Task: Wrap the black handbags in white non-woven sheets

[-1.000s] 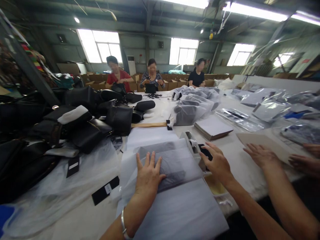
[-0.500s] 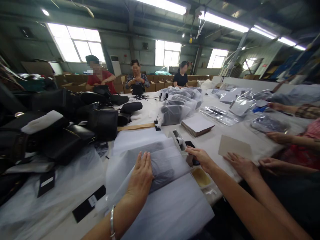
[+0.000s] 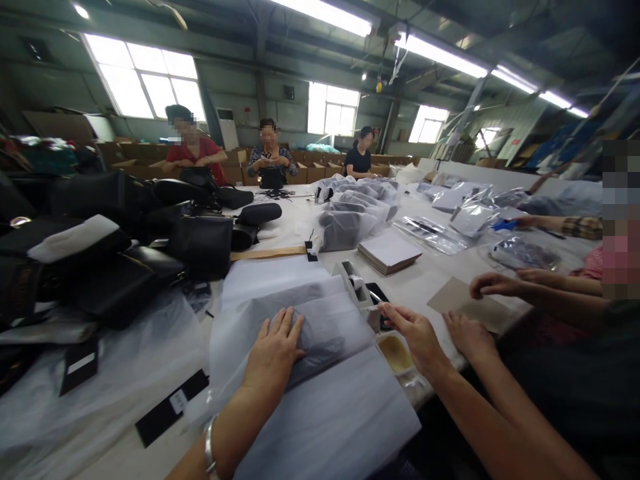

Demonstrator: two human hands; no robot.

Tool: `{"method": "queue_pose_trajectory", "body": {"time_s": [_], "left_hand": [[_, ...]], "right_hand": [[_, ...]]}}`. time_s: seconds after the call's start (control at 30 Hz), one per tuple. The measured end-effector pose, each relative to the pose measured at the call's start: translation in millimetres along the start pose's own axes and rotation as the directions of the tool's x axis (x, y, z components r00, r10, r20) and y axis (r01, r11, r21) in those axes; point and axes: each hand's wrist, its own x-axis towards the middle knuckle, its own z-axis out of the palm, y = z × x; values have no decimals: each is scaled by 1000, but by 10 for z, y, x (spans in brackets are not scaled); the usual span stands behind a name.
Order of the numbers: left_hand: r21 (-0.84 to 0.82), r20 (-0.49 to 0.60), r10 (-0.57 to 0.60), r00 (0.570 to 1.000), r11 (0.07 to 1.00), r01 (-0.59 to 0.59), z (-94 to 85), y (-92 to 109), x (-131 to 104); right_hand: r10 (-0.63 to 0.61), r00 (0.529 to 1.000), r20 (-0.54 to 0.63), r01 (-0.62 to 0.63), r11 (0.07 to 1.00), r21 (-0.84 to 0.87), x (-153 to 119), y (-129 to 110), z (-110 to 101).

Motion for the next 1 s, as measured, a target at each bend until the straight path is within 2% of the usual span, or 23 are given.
{"method": "queue_pose_trajectory", "body": {"time_s": [0.2,0.3,0.37,0.43,0.5,0.57,0.67,0.77,0.87,1.0], "left_hand": [[-15,-25,-1,1000,1000,1,44,-22,-37],[-12,-25,1,1000,1000,-1,46,-27,-42],[-14,-32,5,999,1000,-6,52,-38,-41],[-14,-37,7,999,1000,-8,65,-53,-38],[-11,-45,10,999,1000,-11,81,-65,-38],[-8,-53,15,999,1000,-15,95,-68,-40],[-16,-59,16,998,1000,-17,100,-56,-45],[-39,-56,10,998,999,-13,87,-44,-47],[-61,-40,4,999,998,-6,67,-38,-45],[-81,-33,-11,999,997,9,57,-35,-41]], "right_hand": [[244,961,128,-266,944,194,-63,68,-45],[273,949,159,-298,941,160,-1,168,-73],[203,969,138,-208,978,23,62,274,-104],[74,991,113,-48,975,-215,114,370,-156],[-64,992,110,108,884,-455,126,401,-231],[-204,968,143,249,765,-594,92,331,-319],[-347,889,300,457,619,-639,20,60,-407],[-314,783,537,618,497,-610,43,-252,-346],[-262,657,707,738,415,-532,196,-457,-99],[-261,466,846,879,244,-409,475,-584,410]]}}
